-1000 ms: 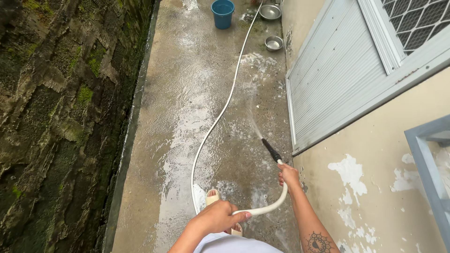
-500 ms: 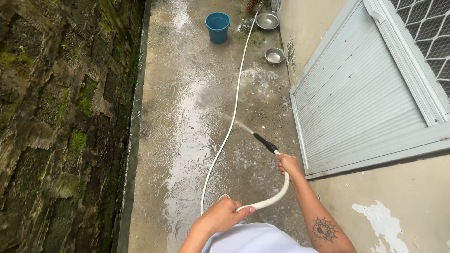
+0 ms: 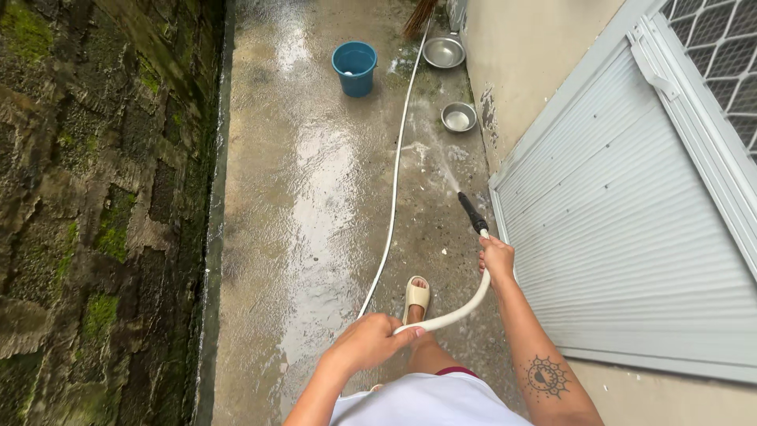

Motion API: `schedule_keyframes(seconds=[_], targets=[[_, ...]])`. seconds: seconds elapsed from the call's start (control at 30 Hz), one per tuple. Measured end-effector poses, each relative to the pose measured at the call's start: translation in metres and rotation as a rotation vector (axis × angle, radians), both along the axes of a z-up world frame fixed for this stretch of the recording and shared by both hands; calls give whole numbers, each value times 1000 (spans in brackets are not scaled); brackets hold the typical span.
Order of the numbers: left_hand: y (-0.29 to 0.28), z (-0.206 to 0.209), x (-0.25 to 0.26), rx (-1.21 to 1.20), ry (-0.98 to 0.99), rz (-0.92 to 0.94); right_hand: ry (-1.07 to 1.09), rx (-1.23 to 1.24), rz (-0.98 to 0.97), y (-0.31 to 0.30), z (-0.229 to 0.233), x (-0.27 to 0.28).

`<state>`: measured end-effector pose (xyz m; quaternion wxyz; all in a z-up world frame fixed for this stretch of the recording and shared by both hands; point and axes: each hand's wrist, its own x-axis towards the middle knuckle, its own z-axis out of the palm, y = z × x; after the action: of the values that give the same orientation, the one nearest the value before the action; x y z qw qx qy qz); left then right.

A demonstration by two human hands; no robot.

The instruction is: The person washes down a narrow outdoor concrete walkway by hand using a water hose and a broom, scrubbing the moss-covered walls and floor.

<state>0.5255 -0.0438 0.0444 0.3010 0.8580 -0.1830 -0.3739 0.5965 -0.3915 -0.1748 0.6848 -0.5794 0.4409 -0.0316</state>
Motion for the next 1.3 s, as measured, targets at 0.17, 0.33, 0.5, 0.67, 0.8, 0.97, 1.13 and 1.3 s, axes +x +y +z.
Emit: schedule_keyframes(seconds=[0.17,0.33,0.5,0.67,0.8,0.97,1.13,1.3], targets=[[-52,15,96,-10,88,61,-53,-19,28,-49,6,111],[-100,20,182,9,104,71,-30,-5,67,-95,13,206],[-115,3,249,60,134,95,114,-47,306,-104,2,277],[-103,-4,312,-33,29,107,106,58,433,-85,-14,364],[-86,2,382,13,188,237,44,35,404,-55,-12,455],[-59,10,478,-62,155,299,51,47,561,-16,-2,581],[-23,22,578,-75,94,365,28,9,506,30,14,700],[-18,27,663,-65,144,278,72,20,598,30,32,770]])
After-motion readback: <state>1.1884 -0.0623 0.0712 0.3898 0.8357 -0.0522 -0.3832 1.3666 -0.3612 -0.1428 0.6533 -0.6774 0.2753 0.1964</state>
